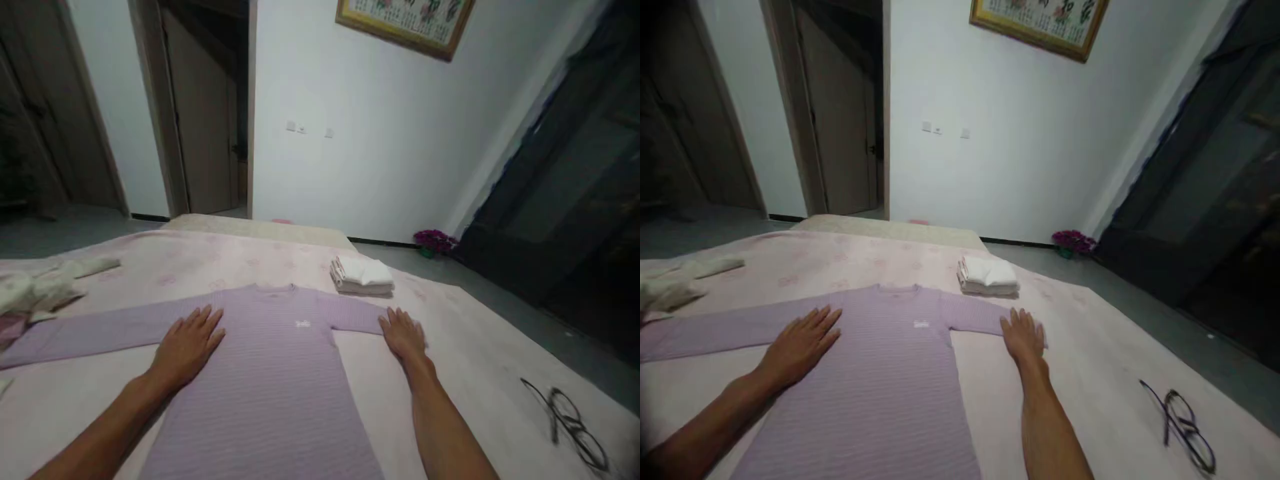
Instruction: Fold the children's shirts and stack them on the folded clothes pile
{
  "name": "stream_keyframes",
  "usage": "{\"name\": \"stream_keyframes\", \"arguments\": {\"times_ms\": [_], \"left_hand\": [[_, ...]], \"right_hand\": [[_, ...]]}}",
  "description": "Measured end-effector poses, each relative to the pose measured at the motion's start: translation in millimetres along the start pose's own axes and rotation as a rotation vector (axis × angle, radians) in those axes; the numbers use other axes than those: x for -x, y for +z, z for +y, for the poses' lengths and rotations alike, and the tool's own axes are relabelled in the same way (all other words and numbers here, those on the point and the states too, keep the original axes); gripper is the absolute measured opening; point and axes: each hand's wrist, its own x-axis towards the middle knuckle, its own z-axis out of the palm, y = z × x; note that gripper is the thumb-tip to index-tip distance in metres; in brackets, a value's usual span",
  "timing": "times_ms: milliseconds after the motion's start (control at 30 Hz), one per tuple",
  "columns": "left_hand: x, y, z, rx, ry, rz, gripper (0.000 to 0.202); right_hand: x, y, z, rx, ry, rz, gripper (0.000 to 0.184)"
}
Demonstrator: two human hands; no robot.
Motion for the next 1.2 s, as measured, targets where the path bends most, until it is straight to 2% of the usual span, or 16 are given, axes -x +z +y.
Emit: {"name": "stream_keyframes", "arguments": {"times_ms": [133,267,333,433,533,600,733,867,1033,1200], "left_hand": [[0.4,10.0,-35.2,0.006,-0.021,-0.005,0.053],[-1.8,14.0,-50.6,-0.026,-0.115,0.014,0.054],[-3.5,16.5,-51.4,-0.052,-0.125,0.042,0.053],[-5.9,23.0,-51.8,-0.070,-0.115,0.081,0.053],[-8.5,30.6,-57.5,-0.023,-0.129,0.097,0.053],[-10.5,34.0,-65.0,0.007,-0.161,0.095,0.054],[-12.0,34.5,-85.4,0.043,-0.275,0.074,0.057],[-6.7,31.1,-106.8,0.117,-0.479,0.074,0.060],[4.2,26.3,-127.4,0.138,-0.678,0.053,0.067],[9.7,20.8,-133.1,0.128,-0.690,0.047,0.072]], "right_hand": [[-2.1,-5.2,13.2,-0.007,0.063,0.025,0.068],[3.3,-10.1,6.1,0.036,0.101,0.127,0.062],[10.7,-13.1,-11.2,0.042,0.004,0.171,0.059],[26.3,-16.2,-49.8,-0.006,-0.239,0.173,0.056],[38.3,-15.0,-82.1,-0.052,-0.471,0.069,0.056],[39.3,-12.3,-88.4,-0.066,-0.518,-0.008,0.056],[24.1,-5.8,-66.6,-0.021,-0.338,-0.022,0.060],[7.6,1.1,-41.1,0.019,-0.171,0.014,0.062],[3.8,8.2,-38.9,0.020,-0.156,0.060,0.062],[6.5,8.3,-39.2,0.013,-0.165,0.084,0.060]]}}
